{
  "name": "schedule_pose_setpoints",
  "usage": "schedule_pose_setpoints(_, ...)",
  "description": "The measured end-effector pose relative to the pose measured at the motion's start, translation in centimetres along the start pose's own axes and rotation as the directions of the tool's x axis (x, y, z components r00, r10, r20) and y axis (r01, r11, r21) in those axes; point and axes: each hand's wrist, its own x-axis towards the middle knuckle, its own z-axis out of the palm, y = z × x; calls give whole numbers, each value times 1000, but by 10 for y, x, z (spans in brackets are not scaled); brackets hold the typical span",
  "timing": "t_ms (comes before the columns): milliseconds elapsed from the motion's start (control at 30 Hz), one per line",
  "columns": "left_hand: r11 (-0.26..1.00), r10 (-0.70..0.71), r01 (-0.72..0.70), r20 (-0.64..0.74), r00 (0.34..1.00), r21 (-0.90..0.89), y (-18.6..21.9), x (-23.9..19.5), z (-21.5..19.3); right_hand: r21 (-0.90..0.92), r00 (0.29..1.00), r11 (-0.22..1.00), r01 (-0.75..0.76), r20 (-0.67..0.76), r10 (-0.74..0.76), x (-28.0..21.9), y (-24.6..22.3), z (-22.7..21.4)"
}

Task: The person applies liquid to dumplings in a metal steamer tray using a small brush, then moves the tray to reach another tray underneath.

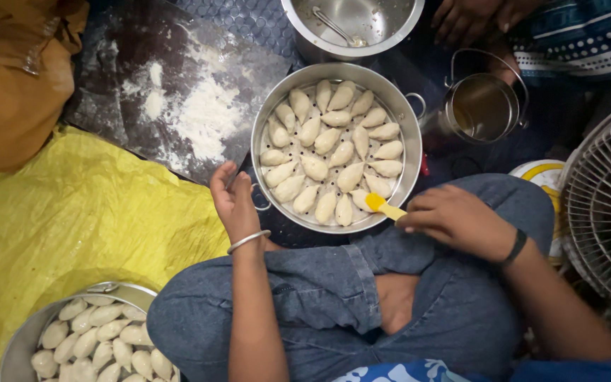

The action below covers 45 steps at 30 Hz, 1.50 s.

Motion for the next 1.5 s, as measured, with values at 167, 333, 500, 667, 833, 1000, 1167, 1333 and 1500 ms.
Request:
schedule_pose_setpoints(167,999,32,-31,20,999,-34,-7,0,0,41,979,981,188,-84,-184,2,1,-8)
schedule_pose_setpoints(333,1000,-8,8,-14,1000,-22,-4,2,-4,-69,979,977,204,22,-203,17,-1,-13)
schedule_pose_setpoints(500,1000,4,-4,13,1000,-23,-2,-1,2,-105,976,973,208,-47,-213,17,0,-16)
schedule_pose_setpoints(667,1000,12,-12,17,1000,-26,2,-2,4,-29,989,990,138,49,-136,18,0,-21)
schedule_pose_setpoints(833,999,39,-39,43,998,18,1,-2,6,-102,987,992,72,-137,-86,14,13,-30)
schedule_pose_setpoints(1000,999,17,-19,38,999,49,5,-3,7,-101,996,995,-12,-94,3,18,14,-22)
schedule_pose_setpoints(1167,997,50,-52,29,998,62,5,-5,6,-134,971,991,15,-235,-46,17,14,-19)
schedule_pose_setpoints(1333,997,39,-41,32,999,60,7,-3,7,-149,991,989,6,-128,-25,20,10,-17)
schedule_pose_setpoints(1500,999,16,-19,60,998,44,3,-5,5,-127,992,992,-26,-122,10,13,7,-23)
